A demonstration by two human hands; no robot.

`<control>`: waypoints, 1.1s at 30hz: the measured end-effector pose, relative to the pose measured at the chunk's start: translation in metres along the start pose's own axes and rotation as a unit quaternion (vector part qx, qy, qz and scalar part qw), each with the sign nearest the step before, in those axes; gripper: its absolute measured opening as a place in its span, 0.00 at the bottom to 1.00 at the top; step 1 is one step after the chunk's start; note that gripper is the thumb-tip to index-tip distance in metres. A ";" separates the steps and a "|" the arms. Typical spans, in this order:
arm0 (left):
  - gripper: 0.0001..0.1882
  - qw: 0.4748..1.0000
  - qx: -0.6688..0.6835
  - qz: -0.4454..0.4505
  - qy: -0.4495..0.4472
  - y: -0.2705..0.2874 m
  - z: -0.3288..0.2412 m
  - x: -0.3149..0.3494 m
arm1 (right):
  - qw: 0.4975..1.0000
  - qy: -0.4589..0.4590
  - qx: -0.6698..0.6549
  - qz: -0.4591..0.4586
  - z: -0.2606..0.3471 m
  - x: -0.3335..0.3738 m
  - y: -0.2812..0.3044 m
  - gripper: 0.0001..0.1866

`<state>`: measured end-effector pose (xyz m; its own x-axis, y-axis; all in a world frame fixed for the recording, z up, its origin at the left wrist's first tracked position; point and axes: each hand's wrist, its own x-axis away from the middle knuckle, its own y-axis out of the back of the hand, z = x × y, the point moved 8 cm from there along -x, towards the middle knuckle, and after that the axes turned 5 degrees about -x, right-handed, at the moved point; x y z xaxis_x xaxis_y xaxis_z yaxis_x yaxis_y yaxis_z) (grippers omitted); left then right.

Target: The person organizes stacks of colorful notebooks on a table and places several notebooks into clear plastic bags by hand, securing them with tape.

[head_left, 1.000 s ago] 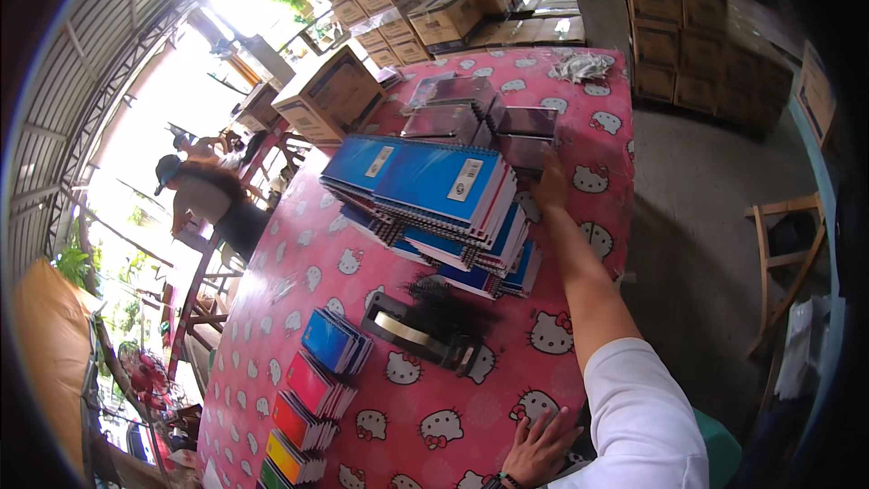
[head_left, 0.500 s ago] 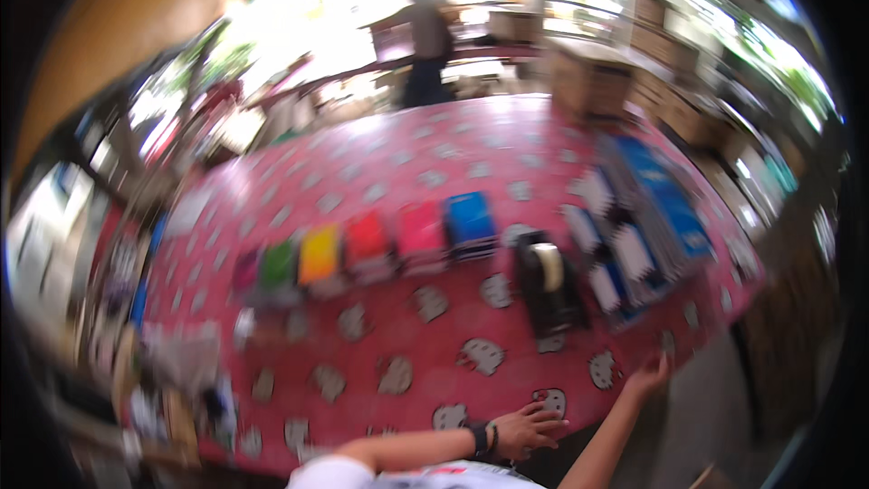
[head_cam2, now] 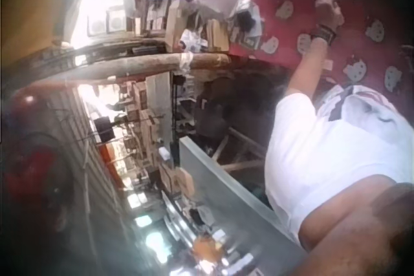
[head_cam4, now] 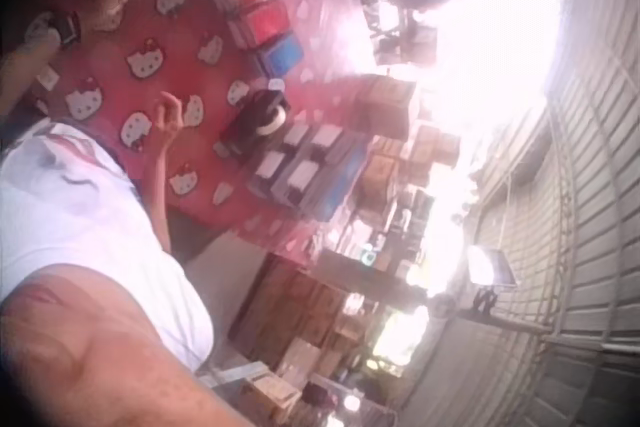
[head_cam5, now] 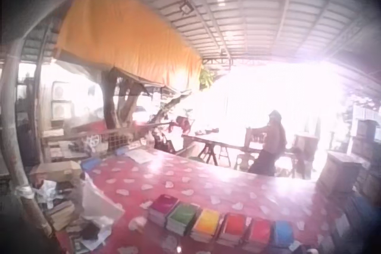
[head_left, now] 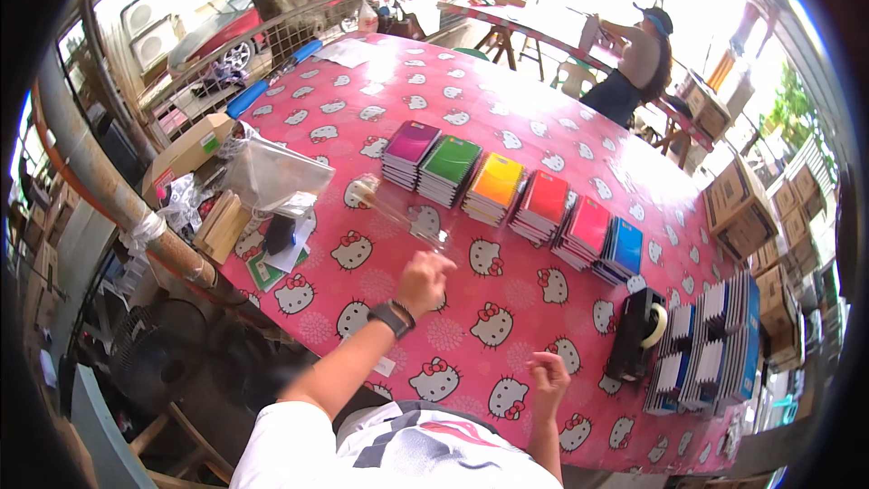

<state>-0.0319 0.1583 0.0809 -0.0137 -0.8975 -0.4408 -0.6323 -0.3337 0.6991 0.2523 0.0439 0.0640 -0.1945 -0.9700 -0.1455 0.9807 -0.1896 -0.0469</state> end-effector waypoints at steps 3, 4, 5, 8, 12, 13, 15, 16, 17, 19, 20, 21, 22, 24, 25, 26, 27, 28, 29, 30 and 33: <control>0.08 0.962 -0.215 -0.166 -0.036 0.016 0.043 -0.031 | 0.984 0.043 0.073 0.156 0.005 -0.016 -0.064 0.07; 0.07 0.932 -0.287 -0.213 -0.053 0.017 0.051 -0.039 | 0.970 0.067 0.106 0.208 0.006 -0.020 -0.083 0.06; 0.06 0.946 -0.278 -0.164 -0.044 0.013 0.070 -0.048 | 0.961 0.080 0.119 0.235 0.010 -0.023 -0.098 0.06; 0.04 0.985 -0.170 -0.040 0.006 0.002 0.096 -0.068 | 0.934 0.115 0.177 0.289 0.032 -0.039 -0.129 0.06; 0.05 0.979 0.076 -0.157 -0.101 0.040 0.012 -0.049 | 0.972 -0.180 -0.079 0.130 -0.003 -0.076 -0.099 0.07; 0.05 0.979 0.076 -0.156 -0.109 0.050 0.003 -0.027 | 0.949 -0.263 -0.129 0.114 -0.009 -0.081 -0.110 0.07; 0.06 0.976 0.095 -0.149 -0.130 0.054 -0.017 0.010 | 0.912 -0.330 -0.202 0.134 -0.013 -0.083 -0.127 0.08; 0.06 0.979 0.097 -0.131 -0.123 0.051 -0.020 0.025 | 0.889 -0.364 -0.239 0.145 -0.020 -0.079 -0.133 0.08; 0.06 0.981 0.104 -0.114 -0.119 0.046 -0.026 0.036 | 0.906 -0.335 -0.212 0.147 -0.020 -0.080 -0.130 0.08; 0.06 0.985 0.104 -0.081 -0.107 0.036 -0.030 0.053 | 0.935 -0.274 -0.155 0.161 -0.022 -0.079 -0.129 0.09; 0.07 0.988 0.097 -0.066 -0.098 0.032 -0.029 0.061 | 0.941 -0.248 -0.151 0.172 -0.028 -0.078 -0.127 0.09; 0.07 0.991 0.090 -0.050 -0.088 0.029 -0.029 0.068 | 0.948 -0.240 -0.131 0.161 -0.033 -0.073 -0.121 0.08; 0.08 0.990 0.121 -0.021 -0.066 0.026 -0.026 0.071 | 0.955 -0.228 -0.111 0.155 -0.034 -0.069 -0.120 0.08; 0.12 0.982 0.183 0.037 -0.020 0.020 -0.020 0.079 | 0.969 -0.184 -0.055 0.153 -0.032 -0.060 -0.120 0.07; 0.14 0.936 0.333 0.044 0.108 0.014 -0.003 0.081 | 0.976 -0.147 -0.020 0.157 -0.027 -0.055 -0.121 0.07; 0.17 0.851 0.471 0.050 0.229 0.003 0.010 0.086 | 0.981 -0.110 0.016 0.160 -0.023 -0.050 -0.123 0.07; 0.20 0.731 0.589 0.055 0.341 -0.010 0.017 0.094 | 0.982 -0.054 0.049 0.173 -0.015 -0.043 -0.129 0.08; 0.23 0.704 0.596 0.072 0.379 -0.012 0.010 0.093 | 0.979 -0.001 0.082 0.185 -0.009 -0.035 -0.136 0.09; 0.22 0.729 0.566 0.093 0.374 -0.016 0.006 0.094 | 0.972 0.054 0.113 0.197 -0.001 -0.026 -0.145 0.10; 0.20 0.752 0.536 0.115 0.367 -0.020 0.003 0.095 | 0.968 0.052 0.116 0.217 0.001 -0.017 -0.153 0.10; 0.16 0.790 0.504 0.107 0.332 -0.024 0.013 0.094 | 0.940 -0.080 0.130 0.304 -0.017 -0.004 -0.161 0.11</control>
<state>-0.0277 0.0857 0.0154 -0.0057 -0.9674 0.2531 -0.9711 -0.0550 -0.2324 0.0949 0.0812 0.0552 0.3875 -0.9179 0.0849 0.8852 0.3963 0.2436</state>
